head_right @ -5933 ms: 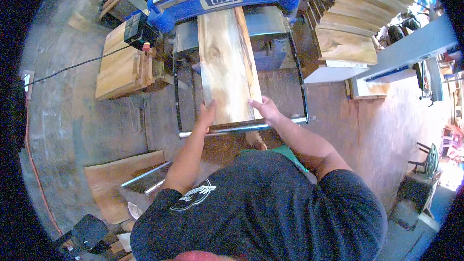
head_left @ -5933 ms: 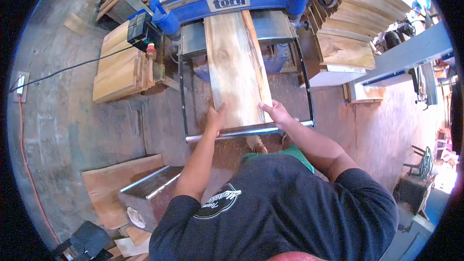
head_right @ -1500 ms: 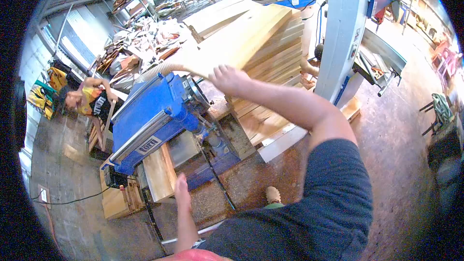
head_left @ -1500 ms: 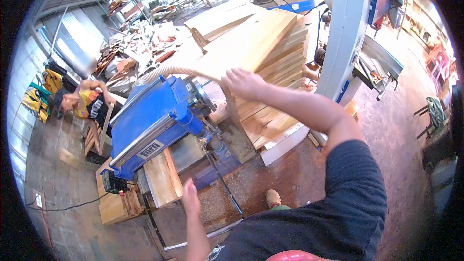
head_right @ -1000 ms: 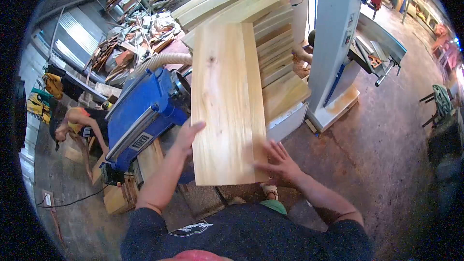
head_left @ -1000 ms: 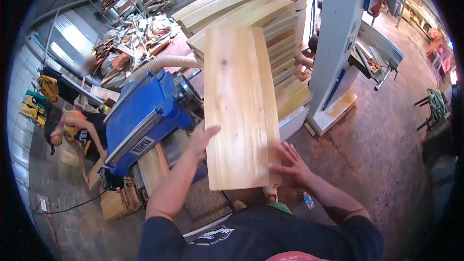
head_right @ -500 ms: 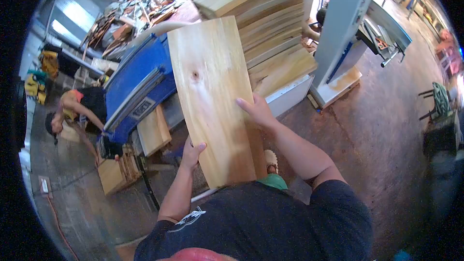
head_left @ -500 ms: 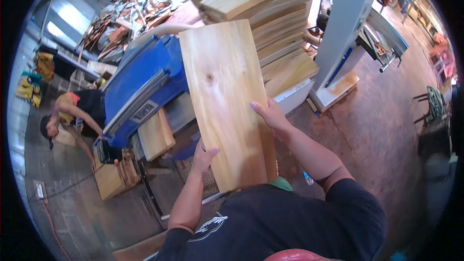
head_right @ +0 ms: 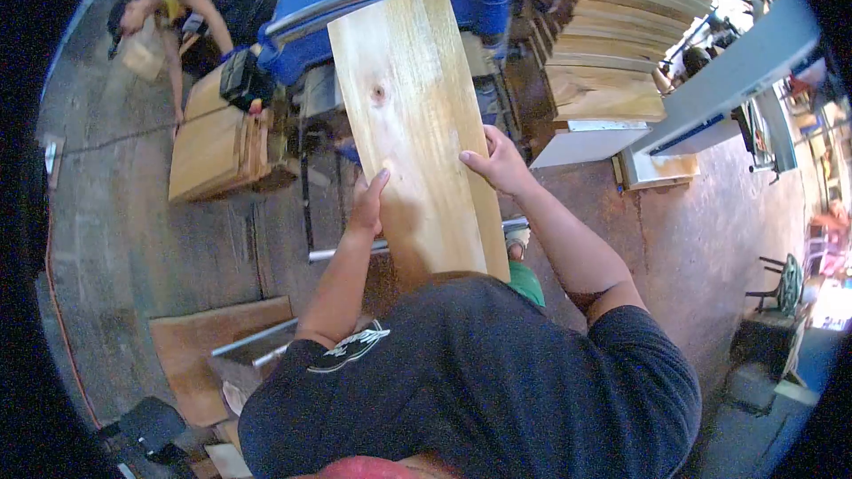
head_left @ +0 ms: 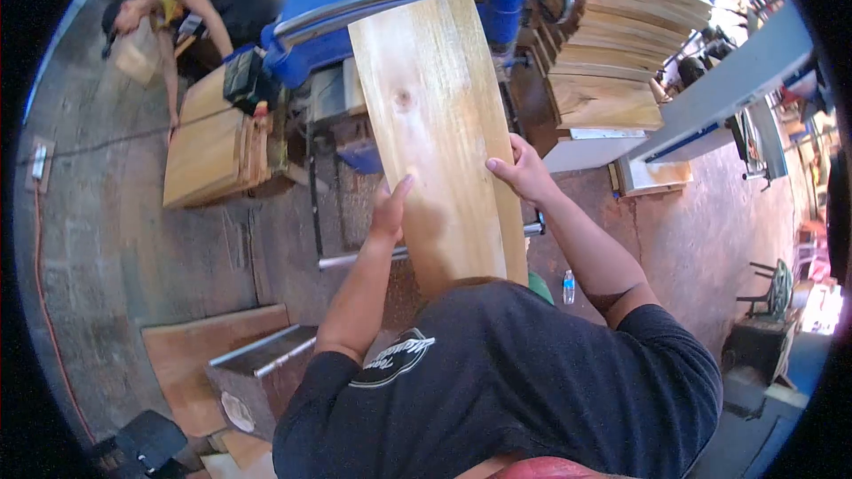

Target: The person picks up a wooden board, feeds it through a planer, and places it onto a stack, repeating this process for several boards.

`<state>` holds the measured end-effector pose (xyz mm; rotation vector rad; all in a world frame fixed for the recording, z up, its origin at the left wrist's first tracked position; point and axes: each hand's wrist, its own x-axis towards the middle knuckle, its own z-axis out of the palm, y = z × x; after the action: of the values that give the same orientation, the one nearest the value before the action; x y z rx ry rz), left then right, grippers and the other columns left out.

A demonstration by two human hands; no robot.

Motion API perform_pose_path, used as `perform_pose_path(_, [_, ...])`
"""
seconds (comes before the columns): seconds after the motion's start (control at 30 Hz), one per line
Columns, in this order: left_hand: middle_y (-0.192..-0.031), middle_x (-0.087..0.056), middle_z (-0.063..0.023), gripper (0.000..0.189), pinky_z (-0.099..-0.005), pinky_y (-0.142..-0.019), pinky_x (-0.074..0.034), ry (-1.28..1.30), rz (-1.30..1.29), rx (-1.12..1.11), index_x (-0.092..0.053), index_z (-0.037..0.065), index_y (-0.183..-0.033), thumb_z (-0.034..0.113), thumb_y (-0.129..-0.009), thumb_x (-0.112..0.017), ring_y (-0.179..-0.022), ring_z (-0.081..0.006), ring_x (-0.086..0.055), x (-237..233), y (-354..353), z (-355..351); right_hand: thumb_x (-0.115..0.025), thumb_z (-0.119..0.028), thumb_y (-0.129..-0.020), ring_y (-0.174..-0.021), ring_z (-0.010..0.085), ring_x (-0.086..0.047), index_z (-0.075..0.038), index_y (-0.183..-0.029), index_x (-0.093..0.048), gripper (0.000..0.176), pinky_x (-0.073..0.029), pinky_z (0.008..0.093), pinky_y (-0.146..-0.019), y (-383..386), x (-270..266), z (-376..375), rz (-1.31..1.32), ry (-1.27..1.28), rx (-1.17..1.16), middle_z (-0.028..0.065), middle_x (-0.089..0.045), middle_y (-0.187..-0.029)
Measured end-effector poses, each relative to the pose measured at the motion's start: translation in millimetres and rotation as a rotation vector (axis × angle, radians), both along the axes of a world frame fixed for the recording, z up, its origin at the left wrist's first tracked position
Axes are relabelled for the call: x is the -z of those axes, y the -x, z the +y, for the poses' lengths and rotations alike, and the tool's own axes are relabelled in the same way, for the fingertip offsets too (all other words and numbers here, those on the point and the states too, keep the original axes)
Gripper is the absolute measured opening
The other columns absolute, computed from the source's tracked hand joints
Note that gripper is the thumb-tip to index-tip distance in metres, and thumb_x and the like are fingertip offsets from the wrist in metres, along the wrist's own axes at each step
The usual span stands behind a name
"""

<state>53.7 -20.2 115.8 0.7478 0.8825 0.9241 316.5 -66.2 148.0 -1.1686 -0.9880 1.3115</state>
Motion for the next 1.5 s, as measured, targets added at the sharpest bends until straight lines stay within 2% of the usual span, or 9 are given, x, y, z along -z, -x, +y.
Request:
perform_pose_path(0.17, [-0.111,-0.061,-0.0110,0.041,-0.0355,-0.084,-0.050,-0.009,0.084,-0.110,-0.052,-0.001,-0.121,0.019,-0.087,-0.063,-0.096,-0.0209,-0.061,6.3,34.2,-10.9,-0.074,-0.017,-0.081,-0.100,0.0120,-0.057,0.002,-0.123,-0.047,0.053,-0.047,0.0301,-0.089,29.9,-7.6,-2.3,-0.007,0.057,-0.099,0.0060,-0.061,-0.111])
perform_pose_path(0.33, [-0.110,-0.061,-0.0109,0.038,-0.0341,-0.085,-0.049,-0.040,0.163,-0.185,-0.054,-0.001,-0.118,0.016,-0.086,-0.063,-0.099,-0.0200,-0.059,-35.1,56.1,-28.5,-0.075,-0.019,-0.080,-0.097,0.0118,-0.060,0.000,-0.121,-0.051,0.052,-0.049,0.0297,-0.086,55.0,-26.7,-42.6,-0.148,0.080,-0.221,0.0061,-0.063,-0.109])
perform_pose_path(0.53, [-0.111,-0.058,-0.0118,0.038,-0.0336,-0.085,-0.048,-0.088,0.109,-0.248,-0.049,-0.002,-0.119,0.011,-0.086,-0.063,-0.098,-0.0199,-0.058,-27.0,66.6,-31.6,-0.077,-0.020,-0.079,-0.099,0.0118,-0.058,0.000,-0.124,-0.049,0.056,-0.047,0.0299,-0.088,67.2,-32.0,-71.2,-0.162,0.093,-0.200,0.0051,-0.063,-0.109])
perform_pose_path(0.83, [-0.113,-0.059,-0.0126,0.039,-0.0343,-0.088,-0.047,-0.113,0.173,-0.118,-0.049,-0.004,-0.122,0.014,-0.089,-0.060,-0.101,-0.0210,-0.059,-30.8,65.7,-29.9,-0.074,-0.024,-0.082,-0.099,0.0133,-0.056,0.000,-0.122,-0.049,0.054,-0.046,0.0316,-0.088,74.9,-9.0,-79.0,-0.317,0.105,-0.075,0.0074,-0.060,-0.110])
perform_pose_path(0.9, [-0.115,-0.059,-0.0130,0.040,-0.0344,-0.089,-0.047,-0.083,0.142,-0.115,-0.049,-0.004,-0.123,0.015,-0.089,-0.060,-0.103,-0.0214,-0.059,-18.8,59.9,-22.3,-0.070,-0.029,-0.086,-0.098,0.0144,-0.056,0.001,-0.121,-0.049,0.051,-0.046,0.0328,-0.088,74.6,14.9,-74.6,-0.315,0.028,-0.008,0.0082,-0.060,-0.108])
perform_pose_path(1.0, [-0.117,-0.060,-0.0146,0.044,-0.0370,-0.089,-0.049,-0.083,0.081,-0.088,-0.050,-0.003,-0.125,0.021,-0.090,-0.060,-0.104,-0.0242,-0.060,17.5,51.4,-9.5,-0.066,-0.032,-0.089,-0.099,0.0151,-0.055,0.002,-0.120,-0.049,0.049,-0.045,0.0333,-0.089,75.2,33.6,-70.7,-0.164,0.143,0.020,0.0090,-0.060,-0.108])
perform_pose_path(1.17, [-0.115,-0.062,-0.0152,0.049,-0.0394,-0.085,-0.053,0.053,0.101,0.047,-0.050,-0.002,-0.127,0.031,-0.092,-0.060,-0.100,-0.0253,-0.063,53.0,42.4,-2.2,-0.061,-0.022,-0.092,-0.099,0.0168,-0.058,0.003,-0.120,-0.049,0.040,-0.046,0.0342,-0.091,66.6,67.2,-70.1,-0.102,0.263,0.045,0.0109,-0.062,-0.108])
perform_pose_path(1.27, [-0.113,-0.062,-0.0149,0.048,-0.0394,-0.084,-0.053,0.195,0.151,0.088,-0.051,-0.002,-0.125,0.032,-0.092,-0.059,-0.098,-0.0254,-0.064,68.2,35.7,2.3,-0.060,-0.020,-0.092,-0.097,0.0166,-0.059,0.003,-0.119,-0.050,0.037,-0.047,0.0334,-0.089,67.8,63.4,-74.8,-0.019,0.360,0.097,0.0105,-0.063,-0.107])
perform_pose_path(1.5, [-0.110,-0.064,-0.0153,0.045,-0.0364,-0.083,-0.052,0.136,0.076,0.110,-0.055,-0.005,-0.120,0.030,-0.092,-0.060,-0.097,-0.0248,-0.063,93.6,12.7,13.9,-0.058,-0.018,-0.092,-0.093,0.0154,-0.060,0.003,-0.119,-0.052,0.035,-0.048,0.0322,-0.086,55.2,68.9,-74.8,-0.073,0.349,0.144,0.0091,-0.064,-0.105])
